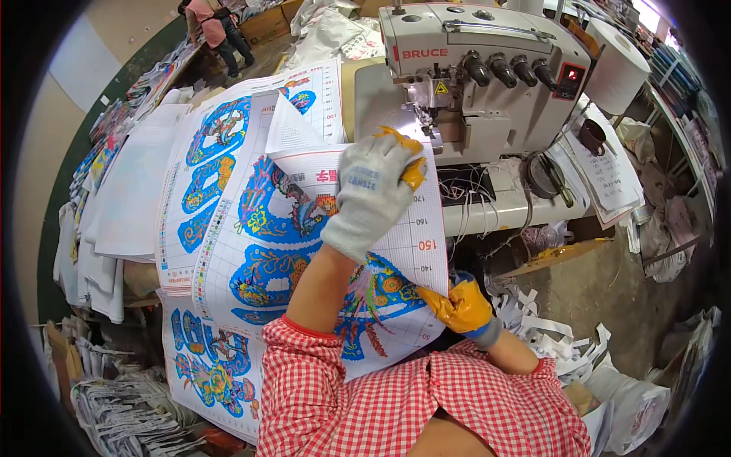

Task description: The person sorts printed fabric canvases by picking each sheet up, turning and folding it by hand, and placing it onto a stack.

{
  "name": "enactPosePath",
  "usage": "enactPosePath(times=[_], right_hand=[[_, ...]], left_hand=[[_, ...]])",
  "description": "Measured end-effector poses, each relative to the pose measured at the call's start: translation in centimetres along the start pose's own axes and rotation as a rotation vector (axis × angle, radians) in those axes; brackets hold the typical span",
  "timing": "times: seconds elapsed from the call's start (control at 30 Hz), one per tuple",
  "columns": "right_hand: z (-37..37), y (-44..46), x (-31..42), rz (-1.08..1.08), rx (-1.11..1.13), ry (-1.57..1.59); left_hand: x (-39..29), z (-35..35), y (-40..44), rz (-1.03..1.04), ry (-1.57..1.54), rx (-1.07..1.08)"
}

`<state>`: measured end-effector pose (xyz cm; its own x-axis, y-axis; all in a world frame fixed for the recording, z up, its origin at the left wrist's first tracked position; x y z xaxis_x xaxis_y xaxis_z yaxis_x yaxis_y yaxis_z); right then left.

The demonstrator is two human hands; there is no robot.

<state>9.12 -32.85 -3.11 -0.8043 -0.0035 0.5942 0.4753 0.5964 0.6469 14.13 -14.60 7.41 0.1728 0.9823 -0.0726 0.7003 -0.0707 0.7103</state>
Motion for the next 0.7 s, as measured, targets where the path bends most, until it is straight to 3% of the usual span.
enactPosePath(times=[0.07, 0.13, 0.17, 0.23, 0.3, 0.37, 0.43, 0.5, 0.57, 0.7], right_hand=[[0.2, -0.7, -1.1, -0.059, -0.041, -0.012], [1.4, -2.6, -4.1, 0.148, 0.020, 0.113], [1.0, -2.7, -4.2, 0.148, 0.022, 0.115], [-0.1, -0.2, -2.9, 0.046, 0.183, -0.144], [-0.1, 1.3, -3.5, 0.012, 0.094, -0.243], [-0.3, 2.8, -4.2, -0.009, 0.035, -0.088], [0.8, 2.3, -5.2, 0.339, 0.052, 0.265], [2.1, 1.0, -5.9, 0.185, -0.021, 0.039], [2.0, 3.0, -4.0, 0.437, 0.130, 0.387], [5.1, -0.7, -6.3, 0.771, 0.038, 0.391]], left_hand=[[0.1, 0.4, 0.4, 0.025, -0.010, -0.006], [0.8, 1.3, 0.9, 0.057, 0.008, -0.075], [1.1, 1.7, 1.0, 0.055, 0.009, -0.074], [1.7, 2.1, 1.2, 0.122, 0.027, -0.144], [2.3, 1.8, 1.0, 0.137, -0.092, -0.097], [2.3, 1.3, 0.4, 0.154, -0.221, -0.058], [1.9, -0.3, -1.3, 0.108, -0.346, -0.155], [-0.1, -3.9, -1.3, 0.205, -0.295, -0.043], [-4.3, -9.5, 0.0, 0.311, -0.170, 0.106], [-8.1, -15.1, -1.8, 0.499, -0.196, 0.150]])
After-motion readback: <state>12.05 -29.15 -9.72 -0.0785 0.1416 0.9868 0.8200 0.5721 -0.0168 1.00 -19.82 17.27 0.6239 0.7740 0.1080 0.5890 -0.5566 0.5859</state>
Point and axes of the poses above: each hand's wrist, its own y-axis towards the middle knuckle, its own z-axis out of the palm, x = y × z, the point moved 2 cm from there along y, towards the middle knuckle, and after that the axes turned 9 degrees about y, right-handed, at the moved point
